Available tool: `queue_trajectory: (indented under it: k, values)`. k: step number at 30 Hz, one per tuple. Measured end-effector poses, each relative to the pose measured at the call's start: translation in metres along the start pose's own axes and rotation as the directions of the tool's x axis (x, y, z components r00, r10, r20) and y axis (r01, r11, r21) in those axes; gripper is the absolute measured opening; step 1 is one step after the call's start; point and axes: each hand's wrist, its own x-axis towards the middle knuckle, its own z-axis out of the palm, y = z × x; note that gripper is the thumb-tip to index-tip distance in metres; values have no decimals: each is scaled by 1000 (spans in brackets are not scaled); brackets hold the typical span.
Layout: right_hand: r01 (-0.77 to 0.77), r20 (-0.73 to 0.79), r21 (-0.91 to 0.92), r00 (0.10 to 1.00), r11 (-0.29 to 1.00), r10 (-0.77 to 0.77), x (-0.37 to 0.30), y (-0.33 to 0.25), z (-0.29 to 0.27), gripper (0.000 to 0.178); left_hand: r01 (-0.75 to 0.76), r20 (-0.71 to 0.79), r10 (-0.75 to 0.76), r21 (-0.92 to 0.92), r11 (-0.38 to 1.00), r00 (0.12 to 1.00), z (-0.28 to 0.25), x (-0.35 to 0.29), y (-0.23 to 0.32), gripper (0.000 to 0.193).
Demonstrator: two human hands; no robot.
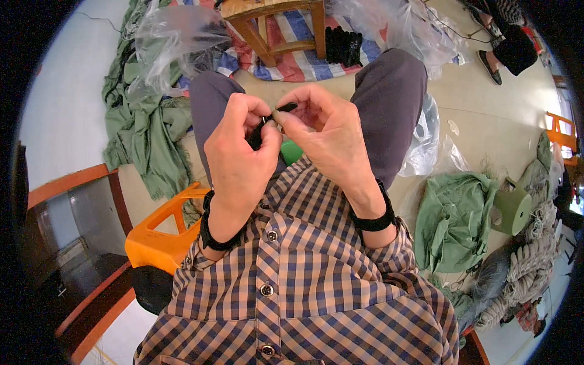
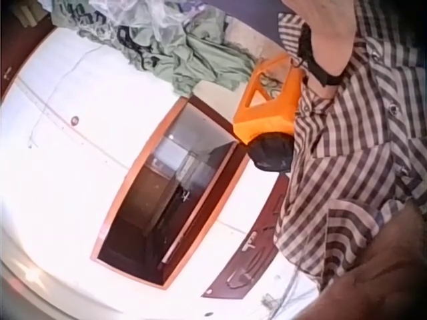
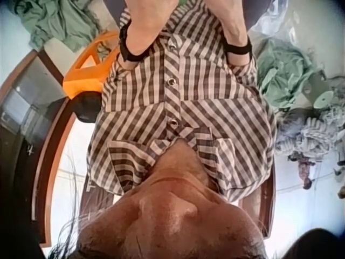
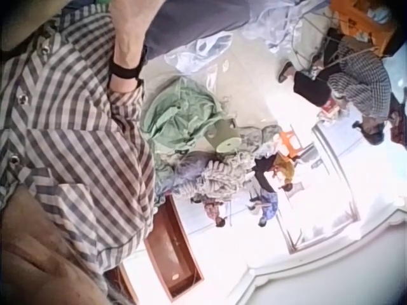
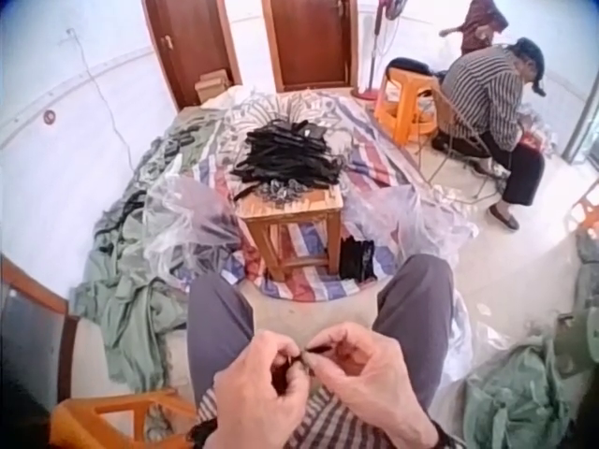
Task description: Manually attaching small buckles or clips to black straps.
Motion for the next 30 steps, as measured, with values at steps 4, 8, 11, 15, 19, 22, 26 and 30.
queue_trajectory:
  k: [4,8,11,15,19,22,26,30]
  values:
    - [12,-7,35,1000,999,-12,1,2,-3,14,135,112,-117,-178,975,987,-6,1,4,22]
    - [2,11,65,1000,998,-2,1,3,-10,15,279,335,-138,-420,864,932,-11,2,-7,21]
    - [-1,27,69,1000,998,-1,1,1,-10,15,441,487,-161,-540,717,859,-23,4,-8,19]
    - [-11,51,48,999,999,9,-2,-4,-10,15,431,494,-127,-570,700,860,-20,2,-15,15]
    - [35,35,19,999,999,-36,-3,-4,-6,15,445,475,-134,-636,631,870,-17,1,-18,10]
    - [24,38,22,999,999,-25,-2,-3,-7,15,485,495,-161,-642,593,854,-18,0,-19,8]
    - [-59,98,154,994,986,45,2,1,-13,15,504,506,-156,-683,529,848,-18,0,-18,7]
    - [-149,168,465,983,873,78,4,9,-18,14,431,476,-83,-693,578,876,-15,-3,-17,15]
